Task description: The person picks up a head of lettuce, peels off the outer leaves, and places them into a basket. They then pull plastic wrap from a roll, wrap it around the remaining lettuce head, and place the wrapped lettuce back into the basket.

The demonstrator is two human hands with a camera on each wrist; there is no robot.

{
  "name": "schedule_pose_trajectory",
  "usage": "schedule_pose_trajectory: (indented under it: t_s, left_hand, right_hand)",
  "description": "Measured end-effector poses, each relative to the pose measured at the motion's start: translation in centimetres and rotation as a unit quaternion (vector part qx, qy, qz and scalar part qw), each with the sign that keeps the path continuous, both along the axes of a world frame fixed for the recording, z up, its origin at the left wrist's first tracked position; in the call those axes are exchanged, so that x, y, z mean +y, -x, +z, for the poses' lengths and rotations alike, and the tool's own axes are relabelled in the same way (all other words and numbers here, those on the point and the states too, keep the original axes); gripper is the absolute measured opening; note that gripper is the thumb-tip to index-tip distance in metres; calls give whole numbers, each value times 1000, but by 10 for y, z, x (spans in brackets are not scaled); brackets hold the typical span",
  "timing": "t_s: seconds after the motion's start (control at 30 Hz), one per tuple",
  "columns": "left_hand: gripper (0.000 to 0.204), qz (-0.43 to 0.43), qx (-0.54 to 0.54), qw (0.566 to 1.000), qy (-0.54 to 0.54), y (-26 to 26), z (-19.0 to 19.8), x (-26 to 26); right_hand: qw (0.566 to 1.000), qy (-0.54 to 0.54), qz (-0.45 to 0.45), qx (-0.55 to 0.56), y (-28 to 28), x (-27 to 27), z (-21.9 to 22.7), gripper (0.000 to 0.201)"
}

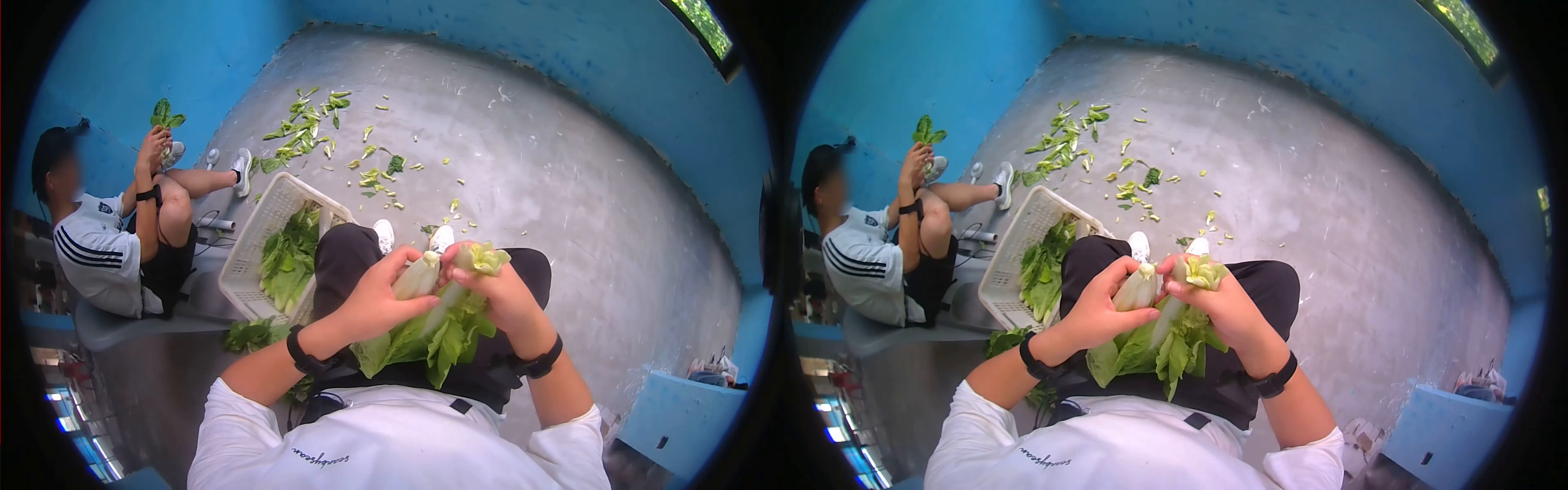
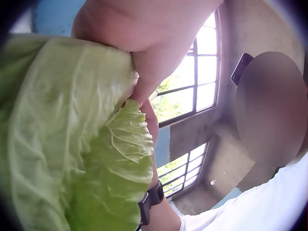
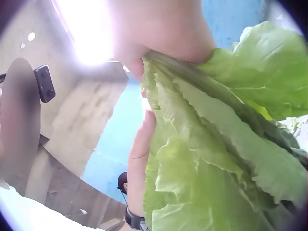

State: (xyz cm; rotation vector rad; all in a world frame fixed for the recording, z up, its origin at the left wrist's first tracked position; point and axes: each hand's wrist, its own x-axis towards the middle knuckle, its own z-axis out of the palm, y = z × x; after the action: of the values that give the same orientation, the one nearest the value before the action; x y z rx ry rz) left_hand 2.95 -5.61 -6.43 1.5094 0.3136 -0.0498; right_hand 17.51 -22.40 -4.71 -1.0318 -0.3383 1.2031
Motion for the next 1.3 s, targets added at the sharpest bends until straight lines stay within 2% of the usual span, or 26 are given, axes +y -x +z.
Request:
schedule_pose_trajectory:
  t_s: [0.1, 0.37, 0.4, 0.5, 0.63, 0.8, 0.93, 1.07, 1.3]
  left_hand:
    - [44, -4, 4, 1000, -8, 0, 2, 1]
    - [35, 20, -25, 998, -46, -4, 8, 8]
    - [33, 23, -27, 998, -52, -4, 11, 13]
    - [31, 45, -13, 999, 22, -5, 26, 18]
    - [34, 62, -29, 992, 110, -2, 29, 17]
    - [34, 16, -31, 998, -42, -2, 30, 16]
    - [31, 35, -33, 987, -152, -6, 40, 12]
    - [29, 42, -37, 976, -212, -7, 44, 10]
    - [30, 11, -66, 955, -288, -5, 42, 11]
  right_hand:
    - [1000, -3, 21, 7, -2, -4, -2, 12]
    - [998, -37, -20, -50, -9, -12, -3, 11]
    - [998, -40, -34, -30, -12, -13, -3, 11]
    - [997, -27, -72, 15, -19, -17, 7, 13]
    - [994, 53, -71, -59, -16, -11, 18, 21]
    - [975, 81, -3, -208, -7, 0, 23, 27]
    - [943, 88, -18, -319, 5, 6, 29, 29]
    - [915, 113, -50, -384, 11, 7, 32, 30]
    - [902, 93, -35, -420, 9, 5, 30, 29]
